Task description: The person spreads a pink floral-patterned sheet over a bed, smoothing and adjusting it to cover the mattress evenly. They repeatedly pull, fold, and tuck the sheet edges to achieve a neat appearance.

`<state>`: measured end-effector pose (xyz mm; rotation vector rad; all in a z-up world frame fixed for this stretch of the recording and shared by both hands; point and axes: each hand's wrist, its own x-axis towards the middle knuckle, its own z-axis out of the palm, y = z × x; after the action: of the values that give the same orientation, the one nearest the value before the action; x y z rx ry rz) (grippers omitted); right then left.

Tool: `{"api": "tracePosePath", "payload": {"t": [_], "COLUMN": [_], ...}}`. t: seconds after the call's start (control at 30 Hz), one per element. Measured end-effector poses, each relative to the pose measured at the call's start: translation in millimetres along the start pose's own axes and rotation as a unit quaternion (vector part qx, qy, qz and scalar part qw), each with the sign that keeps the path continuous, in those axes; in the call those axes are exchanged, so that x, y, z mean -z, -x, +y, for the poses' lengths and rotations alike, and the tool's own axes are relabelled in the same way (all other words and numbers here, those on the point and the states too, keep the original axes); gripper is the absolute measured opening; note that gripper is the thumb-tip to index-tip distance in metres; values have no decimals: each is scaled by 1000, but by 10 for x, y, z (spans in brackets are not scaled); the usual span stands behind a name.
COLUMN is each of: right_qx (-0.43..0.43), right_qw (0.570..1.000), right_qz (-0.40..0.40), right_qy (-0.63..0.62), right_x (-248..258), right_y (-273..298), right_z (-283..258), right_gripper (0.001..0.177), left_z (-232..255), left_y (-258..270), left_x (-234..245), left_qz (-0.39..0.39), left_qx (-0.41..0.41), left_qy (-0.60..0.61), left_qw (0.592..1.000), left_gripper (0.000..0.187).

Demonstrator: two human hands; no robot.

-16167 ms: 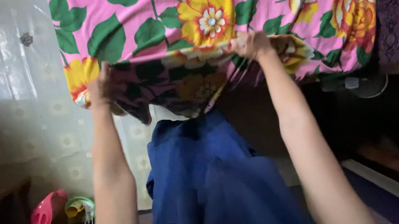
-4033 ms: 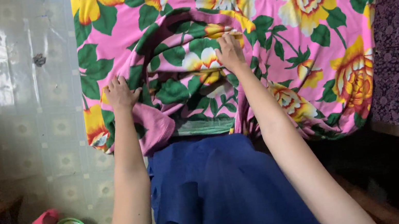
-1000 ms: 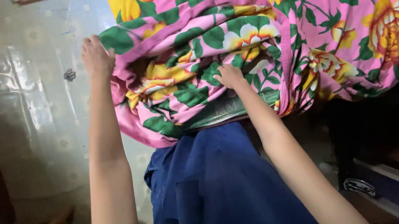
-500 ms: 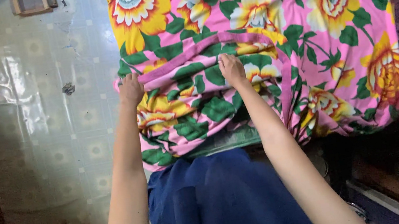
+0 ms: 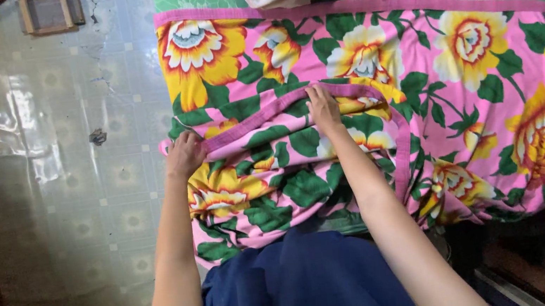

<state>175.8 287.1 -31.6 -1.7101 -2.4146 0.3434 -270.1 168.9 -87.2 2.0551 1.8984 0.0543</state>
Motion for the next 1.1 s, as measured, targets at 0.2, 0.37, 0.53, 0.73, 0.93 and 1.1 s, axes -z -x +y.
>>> {"api": "tracePosePath", "payload": {"t": [0.2,0.37,0.53,0.73,0.93,1.1], "right_qx": [-33,-68,-133,-167,-116,-29], "right_qw": [998,991,960,931,943,966], "right_qz": [-56,-96,-37,85,168,124], "right_qy": [-1,-71,-244,-313,-261,-226], "right_x": [-133,-175,-31,239,203,-205], "right_y": [-102,-181,-535,-1505,-2006,-1793], "right_z": [96,207,394,363,337,480], "right_gripper": [44,14,13,9,20,28], "left_z": [-100,-396,-511,-293,-175,-337], "left_y": [-17,-485,-1149,-1971,-2396,-2344], "left_x": [186,272,745,1476,1358,559], "left_qz": [38,143,98,68,91,104], "left_qx": [-95,-110,12,120,164,101], "left_qy": [-11,-174,-178,-68,147,81], "left_qw": [995,968,979,988,971,986], "left_gripper": [41,5,11,18,54,62]}}
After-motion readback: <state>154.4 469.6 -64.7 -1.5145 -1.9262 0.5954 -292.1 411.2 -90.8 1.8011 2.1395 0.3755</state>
